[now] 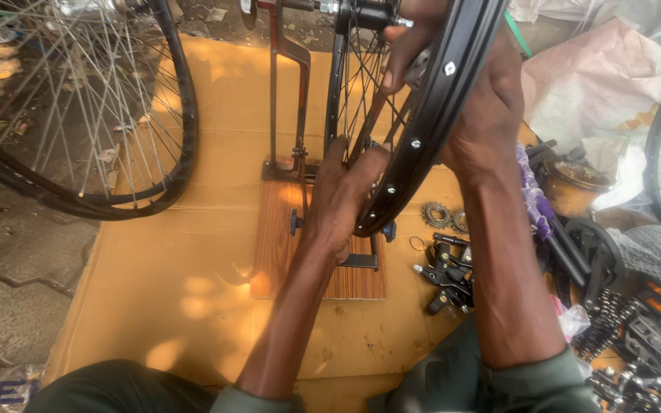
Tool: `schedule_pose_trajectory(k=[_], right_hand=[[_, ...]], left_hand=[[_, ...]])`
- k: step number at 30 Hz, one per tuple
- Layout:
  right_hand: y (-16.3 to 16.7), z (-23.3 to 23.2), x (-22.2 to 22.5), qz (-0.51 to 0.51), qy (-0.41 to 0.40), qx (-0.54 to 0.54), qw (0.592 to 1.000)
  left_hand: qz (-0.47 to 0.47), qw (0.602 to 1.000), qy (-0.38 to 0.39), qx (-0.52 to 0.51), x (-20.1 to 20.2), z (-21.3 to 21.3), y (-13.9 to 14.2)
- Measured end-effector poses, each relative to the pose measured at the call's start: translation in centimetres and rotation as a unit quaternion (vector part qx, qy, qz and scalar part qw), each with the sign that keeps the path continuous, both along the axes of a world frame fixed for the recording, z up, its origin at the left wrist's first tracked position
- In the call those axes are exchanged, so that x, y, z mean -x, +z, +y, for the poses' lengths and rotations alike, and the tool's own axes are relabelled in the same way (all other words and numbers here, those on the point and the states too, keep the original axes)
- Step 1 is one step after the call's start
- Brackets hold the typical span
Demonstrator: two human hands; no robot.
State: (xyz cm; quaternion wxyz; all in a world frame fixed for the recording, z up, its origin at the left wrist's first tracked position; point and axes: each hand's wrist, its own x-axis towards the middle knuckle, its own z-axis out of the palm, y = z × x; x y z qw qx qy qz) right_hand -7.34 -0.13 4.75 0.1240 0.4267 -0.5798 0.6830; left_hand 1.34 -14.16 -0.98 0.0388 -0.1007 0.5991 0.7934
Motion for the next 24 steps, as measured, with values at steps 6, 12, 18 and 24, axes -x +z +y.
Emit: schedule_pose_trajectory(k=[6, 12, 18, 24], right_hand=[[0.5, -2.2, -1.6, 0.079, -0.008, 0.086, 0.993], [-0.6, -2.6, -2.2, 0.186, -0.211, 0.070, 0.957], [1.0, -0.3, -2.3, 0.178, -0.179, -0.039, 0.967], [-0.9, 1.5, -3.5, 0.112, -0.110, 0.001, 0.988]], left_hand=[[0.008, 0.999, -0.009, -0.030, -0.5, 0.0, 1.1], [0.029, 0.998, 0.008, -0.055, -0.1, 0.1, 0.6], [0.018, 0.999, -0.001, -0.048, -0.1, 0.0, 0.1], [0.049, 0.998, -0.003, -0.026, -0.1, 0.1, -1.3]])
